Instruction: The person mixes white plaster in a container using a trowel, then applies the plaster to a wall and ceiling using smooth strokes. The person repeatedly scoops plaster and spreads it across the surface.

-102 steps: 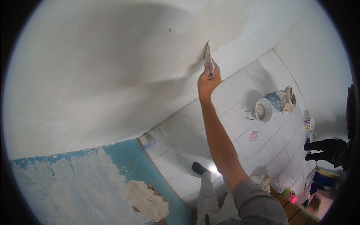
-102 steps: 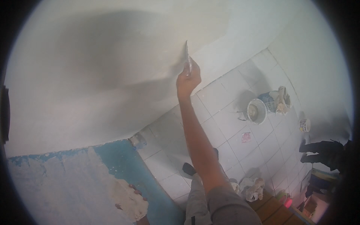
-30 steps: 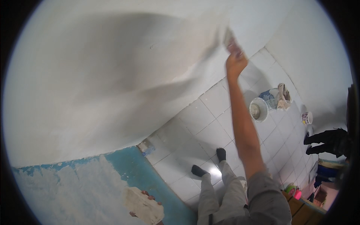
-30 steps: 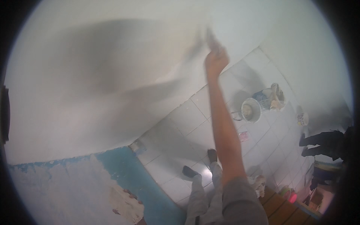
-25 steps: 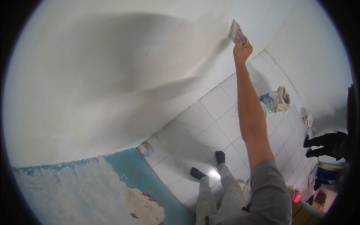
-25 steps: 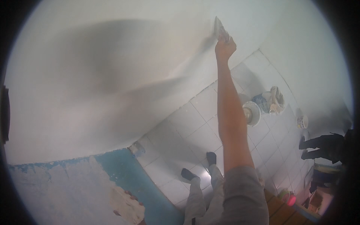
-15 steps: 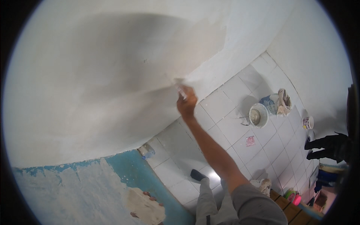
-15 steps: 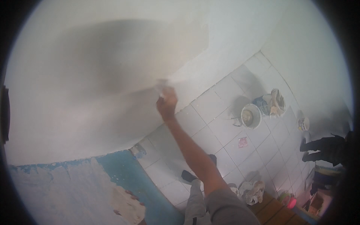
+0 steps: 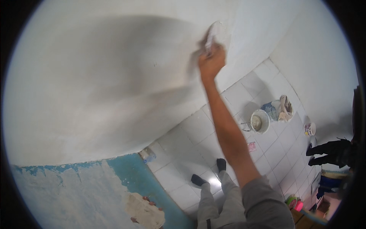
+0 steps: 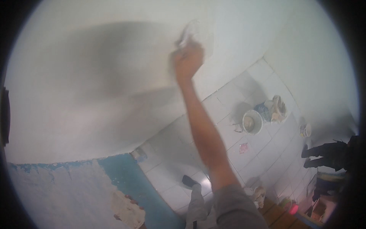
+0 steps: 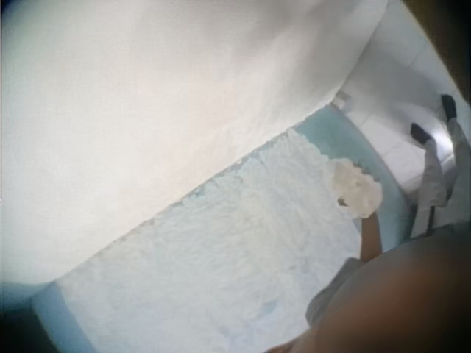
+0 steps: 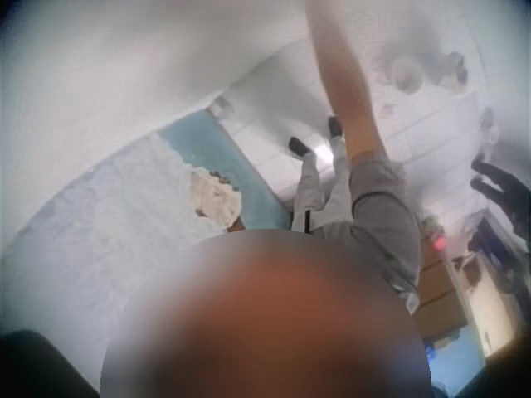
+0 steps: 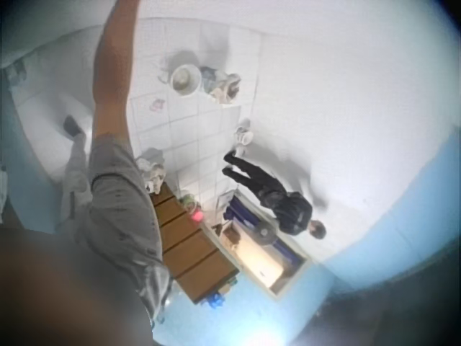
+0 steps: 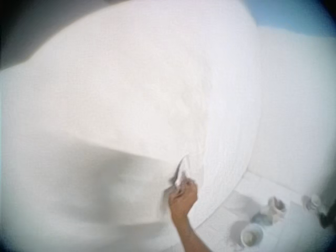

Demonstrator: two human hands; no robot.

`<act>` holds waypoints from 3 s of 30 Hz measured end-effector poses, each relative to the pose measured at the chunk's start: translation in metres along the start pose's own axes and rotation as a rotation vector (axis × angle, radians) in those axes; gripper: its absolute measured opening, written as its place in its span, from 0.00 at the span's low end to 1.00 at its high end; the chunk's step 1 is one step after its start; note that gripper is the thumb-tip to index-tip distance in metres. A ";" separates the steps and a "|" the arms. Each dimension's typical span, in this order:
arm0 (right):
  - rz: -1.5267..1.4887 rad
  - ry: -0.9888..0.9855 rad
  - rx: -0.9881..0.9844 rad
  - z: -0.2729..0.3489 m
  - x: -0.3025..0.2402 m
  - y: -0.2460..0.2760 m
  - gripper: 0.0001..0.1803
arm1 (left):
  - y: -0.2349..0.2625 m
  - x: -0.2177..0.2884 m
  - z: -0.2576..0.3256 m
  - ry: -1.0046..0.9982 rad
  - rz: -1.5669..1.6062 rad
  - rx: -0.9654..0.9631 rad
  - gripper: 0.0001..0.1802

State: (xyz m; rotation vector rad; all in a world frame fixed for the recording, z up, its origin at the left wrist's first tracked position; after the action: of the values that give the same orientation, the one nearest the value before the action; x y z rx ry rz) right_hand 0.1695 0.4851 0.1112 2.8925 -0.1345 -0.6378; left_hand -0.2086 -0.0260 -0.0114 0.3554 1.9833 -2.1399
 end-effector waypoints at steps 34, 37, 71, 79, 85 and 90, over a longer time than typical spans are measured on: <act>-0.145 -0.334 -0.219 -0.064 0.093 -0.023 0.13 | -0.109 -0.111 -0.093 0.434 0.049 0.086 0.10; -0.240 -0.172 -0.150 -0.013 0.044 -0.019 0.12 | -0.093 -0.123 -0.085 0.314 0.186 0.003 0.12; -0.345 -0.351 -0.297 -0.037 0.062 0.001 0.15 | -0.085 -0.164 -0.057 0.254 0.182 -0.016 0.22; -0.372 -0.244 -0.383 -0.028 0.139 0.003 0.10 | -0.102 -0.191 -0.054 -0.131 0.071 0.315 0.31; -0.279 -0.501 -0.179 -0.072 0.208 -0.085 0.11 | -0.058 -0.142 -0.030 -0.053 -0.136 0.314 0.31; -0.243 -0.187 -0.189 0.017 0.099 -0.047 0.16 | -0.062 -0.152 -0.053 0.103 0.067 0.219 0.23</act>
State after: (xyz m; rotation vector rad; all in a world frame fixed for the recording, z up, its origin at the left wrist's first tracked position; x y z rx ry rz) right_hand 0.2538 0.5162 0.0462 2.6839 0.2443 -0.9095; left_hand -0.0816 0.0292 0.0907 0.5699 1.7629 -2.3443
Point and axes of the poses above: each hand's wrist, its own z-axis away from the middle knuckle, its own y-axis out of the back of the hand, x = y × z, the point moved 1 cm from there along -z, towards the middle knuckle, and after that the axes turned 15 degrees about z, right-handed, at the moved point
